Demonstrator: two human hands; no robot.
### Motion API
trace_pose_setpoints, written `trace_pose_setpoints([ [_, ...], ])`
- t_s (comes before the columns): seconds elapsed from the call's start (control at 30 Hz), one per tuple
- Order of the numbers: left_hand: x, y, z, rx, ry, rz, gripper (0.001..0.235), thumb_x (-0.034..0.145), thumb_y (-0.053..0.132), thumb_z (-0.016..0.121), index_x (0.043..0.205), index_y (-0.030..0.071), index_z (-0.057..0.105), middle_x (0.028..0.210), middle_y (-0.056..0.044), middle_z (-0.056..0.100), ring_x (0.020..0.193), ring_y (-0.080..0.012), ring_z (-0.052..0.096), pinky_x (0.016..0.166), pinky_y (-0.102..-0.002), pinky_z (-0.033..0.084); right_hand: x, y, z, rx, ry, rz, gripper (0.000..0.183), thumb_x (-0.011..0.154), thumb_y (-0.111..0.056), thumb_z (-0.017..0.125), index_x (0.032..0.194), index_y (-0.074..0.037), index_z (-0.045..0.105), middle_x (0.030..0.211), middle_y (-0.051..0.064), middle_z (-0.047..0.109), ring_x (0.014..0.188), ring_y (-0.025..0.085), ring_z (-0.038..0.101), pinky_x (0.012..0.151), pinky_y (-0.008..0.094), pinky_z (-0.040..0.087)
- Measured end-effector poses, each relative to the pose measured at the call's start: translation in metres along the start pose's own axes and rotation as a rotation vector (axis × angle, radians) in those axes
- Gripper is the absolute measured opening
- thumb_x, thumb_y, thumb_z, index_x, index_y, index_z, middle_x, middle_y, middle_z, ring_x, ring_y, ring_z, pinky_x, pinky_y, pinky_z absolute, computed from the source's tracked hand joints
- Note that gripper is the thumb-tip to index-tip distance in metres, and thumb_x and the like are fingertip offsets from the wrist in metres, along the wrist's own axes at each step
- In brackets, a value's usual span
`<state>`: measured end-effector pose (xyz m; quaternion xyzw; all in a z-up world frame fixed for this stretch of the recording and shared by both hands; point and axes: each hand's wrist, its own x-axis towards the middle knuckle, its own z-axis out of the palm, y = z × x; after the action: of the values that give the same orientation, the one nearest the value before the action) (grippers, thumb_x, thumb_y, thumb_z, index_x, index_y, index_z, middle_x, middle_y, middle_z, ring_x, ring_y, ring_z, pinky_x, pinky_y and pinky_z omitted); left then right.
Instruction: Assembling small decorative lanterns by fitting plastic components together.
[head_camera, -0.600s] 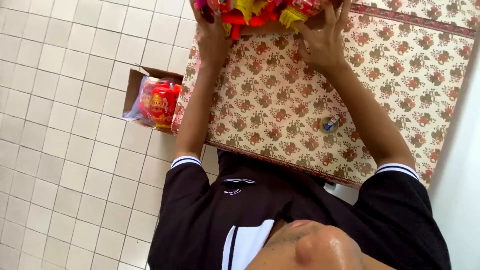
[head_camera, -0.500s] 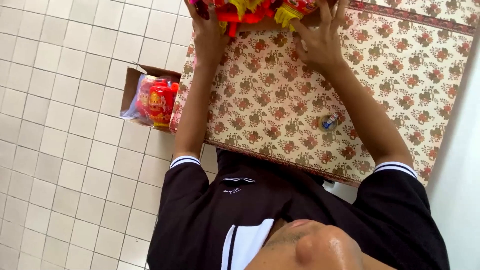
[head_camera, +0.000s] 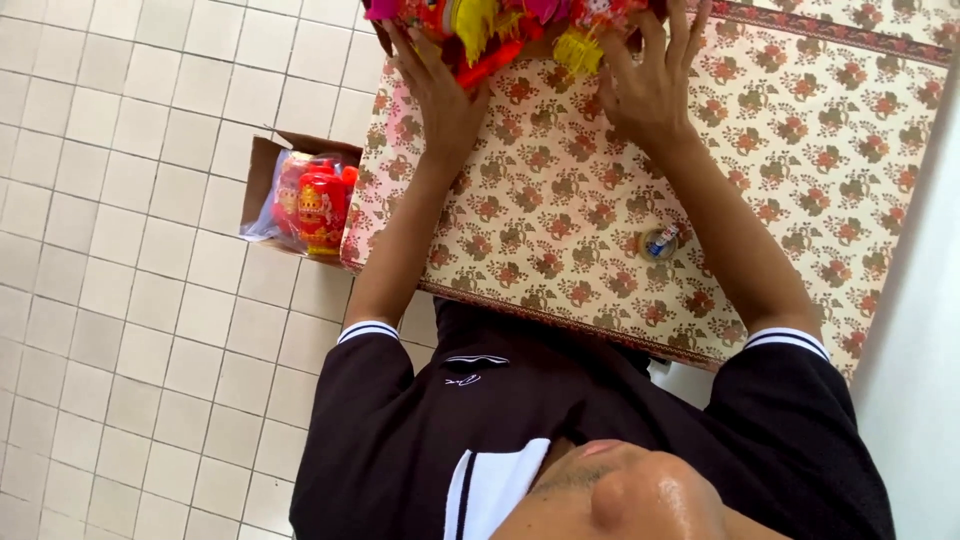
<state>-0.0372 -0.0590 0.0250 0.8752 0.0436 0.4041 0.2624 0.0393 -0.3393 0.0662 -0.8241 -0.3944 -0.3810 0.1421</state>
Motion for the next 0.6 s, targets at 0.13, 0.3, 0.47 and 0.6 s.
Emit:
trace_pose_setpoints([
  [0.13, 0.004, -0.002, -0.006, -0.176, 0.028, 0.054, 0.129, 0.102, 0.031, 0.086, 0.16, 0.045, -0.029, 0.168, -0.001, -0.035, 0.162, -0.0333, -0.015, 0.127, -0.066, 0.036, 0.01, 0.005, -0.001, 0.047, -0.03, 0.006, 0.047, 0.088, 0.003, 0.091, 0.13, -0.004, 0.071, 0.125, 0.028, 0.062, 0.126, 0.045, 0.051, 0.108, 0.072, 0.024],
  [0.3, 0.005, -0.001, -0.017, -0.108, -0.021, -0.075, 0.124, 0.094, 0.01, 0.089, 0.167, 0.039, -0.007, 0.167, -0.007, -0.036, 0.161, -0.0424, -0.016, 0.116, -0.039, 0.063, 0.02, -0.006, -0.011, 0.111, -0.166, 0.089, 0.061, 0.092, 0.005, 0.089, 0.144, -0.007, 0.061, 0.143, 0.035, 0.04, 0.132, 0.053, 0.046, 0.111, 0.071, 0.03],
  [0.47, 0.002, -0.006, -0.012, 0.116, 0.029, -0.027, 0.12, 0.095, 0.031, 0.094, 0.167, 0.039, -0.001, 0.168, -0.012, -0.038, 0.161, -0.0439, -0.019, 0.121, -0.057, 0.039, 0.027, -0.017, -0.018, 0.119, -0.335, 0.18, 0.08, 0.099, -0.028, 0.105, 0.154, -0.01, 0.049, 0.15, 0.038, 0.031, 0.14, 0.057, 0.037, 0.108, 0.077, 0.011],
  [0.6, 0.0, -0.007, -0.007, 0.354, 0.038, 0.063, 0.116, 0.097, 0.048, 0.086, 0.168, 0.035, -0.005, 0.169, -0.02, -0.034, 0.158, -0.0426, -0.03, 0.124, -0.079, -0.005, 0.019, -0.013, 0.004, 0.032, -0.335, 0.272, 0.102, 0.099, -0.016, 0.116, 0.158, -0.014, 0.032, 0.155, 0.033, 0.034, 0.147, 0.045, 0.031, 0.111, 0.074, 0.007],
])
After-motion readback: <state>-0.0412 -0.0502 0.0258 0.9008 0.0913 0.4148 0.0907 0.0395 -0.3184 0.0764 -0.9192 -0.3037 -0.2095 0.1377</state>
